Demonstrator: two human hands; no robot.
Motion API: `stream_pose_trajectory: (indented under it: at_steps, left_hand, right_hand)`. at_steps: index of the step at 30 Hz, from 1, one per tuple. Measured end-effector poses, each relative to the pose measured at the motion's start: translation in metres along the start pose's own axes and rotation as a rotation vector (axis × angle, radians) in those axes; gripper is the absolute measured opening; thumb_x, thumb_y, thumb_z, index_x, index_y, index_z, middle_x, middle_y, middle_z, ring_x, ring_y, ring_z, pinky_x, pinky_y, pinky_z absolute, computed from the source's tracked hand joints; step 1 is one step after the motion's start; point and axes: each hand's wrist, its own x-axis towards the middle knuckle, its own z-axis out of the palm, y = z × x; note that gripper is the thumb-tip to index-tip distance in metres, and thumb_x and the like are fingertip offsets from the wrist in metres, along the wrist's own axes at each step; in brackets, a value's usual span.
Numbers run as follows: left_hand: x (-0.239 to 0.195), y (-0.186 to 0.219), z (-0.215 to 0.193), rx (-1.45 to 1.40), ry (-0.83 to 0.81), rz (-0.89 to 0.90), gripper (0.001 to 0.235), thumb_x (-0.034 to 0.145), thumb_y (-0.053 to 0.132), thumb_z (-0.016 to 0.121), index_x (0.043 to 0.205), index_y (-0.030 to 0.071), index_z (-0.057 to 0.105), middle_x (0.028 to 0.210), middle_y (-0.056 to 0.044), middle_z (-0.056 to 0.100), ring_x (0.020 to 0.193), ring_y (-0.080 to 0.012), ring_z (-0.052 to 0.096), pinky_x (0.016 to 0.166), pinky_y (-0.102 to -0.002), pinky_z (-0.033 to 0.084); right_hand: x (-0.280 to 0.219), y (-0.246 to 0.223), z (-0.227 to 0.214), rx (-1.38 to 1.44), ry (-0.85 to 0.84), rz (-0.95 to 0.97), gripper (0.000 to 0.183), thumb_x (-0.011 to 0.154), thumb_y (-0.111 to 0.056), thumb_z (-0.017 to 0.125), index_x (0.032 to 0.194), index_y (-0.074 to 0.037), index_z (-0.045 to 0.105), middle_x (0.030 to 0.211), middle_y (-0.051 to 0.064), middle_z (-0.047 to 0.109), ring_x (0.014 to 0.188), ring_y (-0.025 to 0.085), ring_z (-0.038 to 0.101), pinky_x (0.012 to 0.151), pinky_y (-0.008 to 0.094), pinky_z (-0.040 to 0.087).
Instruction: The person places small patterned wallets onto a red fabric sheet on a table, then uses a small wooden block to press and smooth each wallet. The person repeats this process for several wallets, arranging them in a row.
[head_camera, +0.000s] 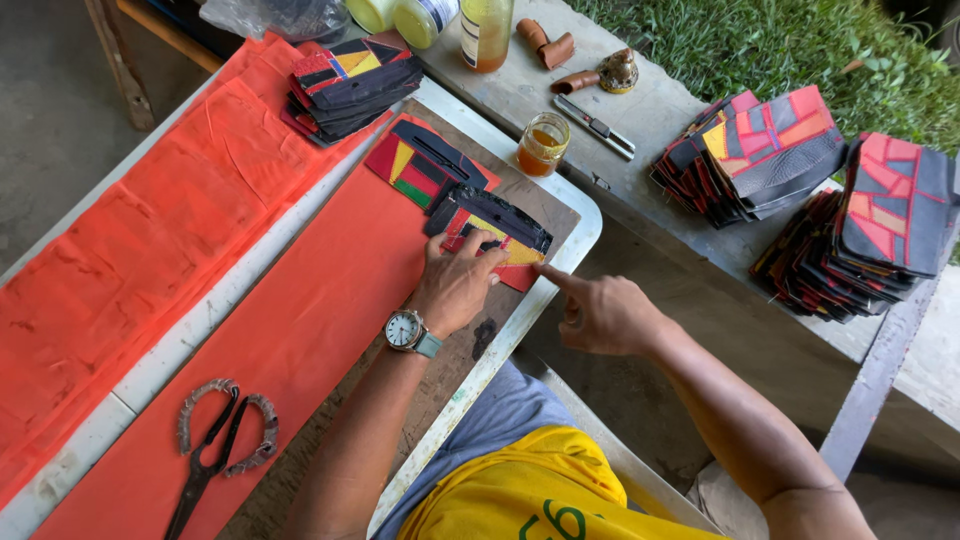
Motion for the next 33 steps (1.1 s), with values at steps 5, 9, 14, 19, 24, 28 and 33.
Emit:
stream_pose_trajectory:
  at_steps: [5, 9, 14, 19, 24, 28, 33]
  left_hand:
    - [-0.003, -0.005, 0.006, -0.028, 0.074, 0.037, 0.029, 0.092, 0.017, 0.070, 0.121, 0.015, 0.069, 0.136, -0.007, 0.057, 0.091, -0.0263, 0.072, 0.109, -0.059, 0.028]
    - [-0.005, 0.007, 0.007, 0.074, 0.194, 0.066, 0.027, 0.088, 0.025, 0.073, 0.112, 0.012, 0.070, 0.120, -0.008, 0.062, 0.100, -0.0276, 0.070, 0.105, -0.059, 0.033]
    - [0.007, 0.041, 0.007, 0.091, 0.047, -0.133, 0.041, 0.093, 0.047, 0.076, 0.108, 0.010, 0.070, 0.104, -0.010, 0.066, 0.099, -0.0284, 0.065, 0.108, -0.053, 0.038]
    - [0.005, 0.027, -0.014, 0.131, 0.174, 0.010, 0.034, 0.075, 0.030, 0.080, 0.107, 0.020, 0.077, 0.132, -0.014, 0.058, 0.105, -0.0299, 0.068, 0.106, -0.068, 0.021]
    - [0.011, 0.032, -0.013, 0.025, 0.011, -0.235, 0.043, 0.082, 0.041, 0.080, 0.118, 0.019, 0.072, 0.147, -0.013, 0.047, 0.110, -0.0324, 0.067, 0.117, -0.064, 0.014]
    - [0.019, 0.035, -0.016, 0.014, 0.049, -0.229, 0.045, 0.084, 0.042, 0.080, 0.123, 0.021, 0.070, 0.149, -0.014, 0.045, 0.114, -0.0320, 0.066, 0.116, -0.067, 0.014]
    - [0.017, 0.016, -0.018, -0.071, -0.131, -0.261, 0.056, 0.085, 0.036, 0.077, 0.138, 0.029, 0.061, 0.155, -0.011, 0.036, 0.126, -0.0292, 0.058, 0.116, -0.069, 0.014]
  right_hand:
    - [-0.005, -0.016, 0.015, -0.032, 0.282, -0.191, 0.081, 0.070, -0.022, 0.073, 0.148, -0.022, 0.050, 0.098, 0.012, 0.072, 0.080, 0.034, 0.070, 0.063, 0.047, 0.057]
    - [0.002, -0.007, -0.013, 0.032, 0.614, -0.369, 0.055, 0.070, -0.024, 0.077, 0.124, -0.020, 0.065, 0.100, 0.008, 0.071, 0.092, 0.031, 0.068, 0.078, 0.044, 0.057]
    - [0.060, 0.035, -0.075, -0.040, 0.900, -0.228, 0.058, 0.072, -0.030, 0.084, 0.127, -0.016, 0.073, 0.126, 0.014, 0.060, 0.115, 0.036, 0.054, 0.099, 0.048, 0.044]
    - [0.114, 0.052, -0.089, -0.069, 0.769, -0.167, 0.051, 0.066, -0.041, 0.087, 0.113, -0.023, 0.079, 0.129, 0.008, 0.057, 0.121, 0.034, 0.049, 0.102, 0.048, 0.038]
    - [0.128, 0.047, -0.096, -0.100, 0.680, -0.146, 0.048, 0.062, -0.043, 0.089, 0.107, -0.026, 0.080, 0.133, 0.007, 0.056, 0.126, 0.034, 0.046, 0.104, 0.047, 0.036]
    - [0.127, 0.057, -0.105, -0.041, 0.662, -0.161, 0.057, 0.058, -0.043, 0.089, 0.112, -0.026, 0.079, 0.138, 0.008, 0.053, 0.126, 0.034, 0.044, 0.101, 0.048, 0.034]
    - [0.087, 0.077, -0.095, -0.005, 0.687, -0.205, 0.055, 0.064, -0.030, 0.088, 0.118, -0.025, 0.077, 0.137, 0.010, 0.054, 0.128, 0.034, 0.044, 0.105, 0.050, 0.034]
